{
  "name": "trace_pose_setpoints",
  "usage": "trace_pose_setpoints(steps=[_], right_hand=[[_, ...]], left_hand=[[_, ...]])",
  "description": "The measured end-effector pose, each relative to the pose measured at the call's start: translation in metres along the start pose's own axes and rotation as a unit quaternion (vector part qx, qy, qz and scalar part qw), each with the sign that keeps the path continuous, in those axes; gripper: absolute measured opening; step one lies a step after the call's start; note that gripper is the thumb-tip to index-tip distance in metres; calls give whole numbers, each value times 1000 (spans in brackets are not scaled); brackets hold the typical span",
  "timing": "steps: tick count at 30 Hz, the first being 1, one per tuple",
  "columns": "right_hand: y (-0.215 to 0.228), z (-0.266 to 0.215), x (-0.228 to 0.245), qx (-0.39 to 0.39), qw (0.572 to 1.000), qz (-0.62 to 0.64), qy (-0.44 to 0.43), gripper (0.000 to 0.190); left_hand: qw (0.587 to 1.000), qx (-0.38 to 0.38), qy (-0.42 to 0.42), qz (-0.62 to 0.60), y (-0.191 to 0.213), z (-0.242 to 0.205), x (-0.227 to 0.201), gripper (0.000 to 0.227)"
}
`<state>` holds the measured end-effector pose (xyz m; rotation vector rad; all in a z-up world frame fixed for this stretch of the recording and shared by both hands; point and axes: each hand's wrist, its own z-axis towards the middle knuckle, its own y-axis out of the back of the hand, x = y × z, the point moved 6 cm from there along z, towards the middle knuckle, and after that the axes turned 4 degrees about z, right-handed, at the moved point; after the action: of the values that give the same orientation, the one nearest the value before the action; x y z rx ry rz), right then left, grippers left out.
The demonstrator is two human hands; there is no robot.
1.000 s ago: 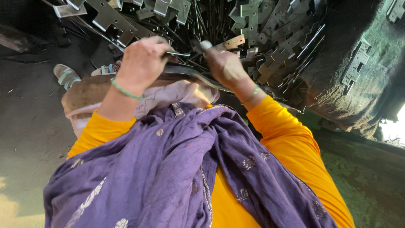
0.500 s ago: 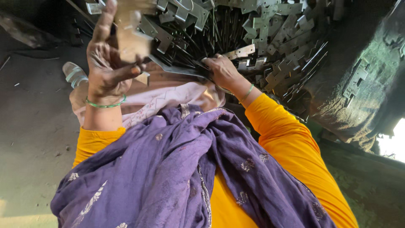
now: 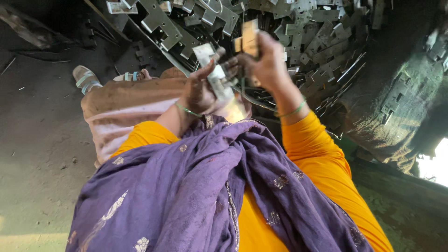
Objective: The person repeatedly picks up small metal brackets and rods from a large pile, briefly separates them, and places them back into the pile. The hands move quickly through the heap, handling multiple items in a repetitive sorting motion.
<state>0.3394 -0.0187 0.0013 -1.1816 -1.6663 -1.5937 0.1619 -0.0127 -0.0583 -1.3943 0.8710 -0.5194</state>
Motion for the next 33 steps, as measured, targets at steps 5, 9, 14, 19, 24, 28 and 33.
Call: trace_pose_setpoints(steps=[5,9,14,19,24,28,33], right_hand=[[-62,-54,30,65,946,-269,170,43],[-54,-78,28,47,941,-221,253,54],[12,-72,-14,-12,978,210,19,44],[29,-89,-42,-22,774,616,-145,54],[41,-118,-57,-69,756,636,-136,53],[91,-140,-80,-163,793,580,-91,51],[231,-197,-178,-454,837,303,-42,39]], left_hand=[[994,-70,63,-58,24,18,30,71],[991,-125,45,7,24,18,35,60],[917,49,46,393,-8,19,13,86],[230,-154,-175,945,2,18,-144,91],[185,-200,-138,952,15,16,-190,104],[194,-191,-222,936,-16,22,-182,99],[147,-24,-242,959,-51,16,-146,29]])
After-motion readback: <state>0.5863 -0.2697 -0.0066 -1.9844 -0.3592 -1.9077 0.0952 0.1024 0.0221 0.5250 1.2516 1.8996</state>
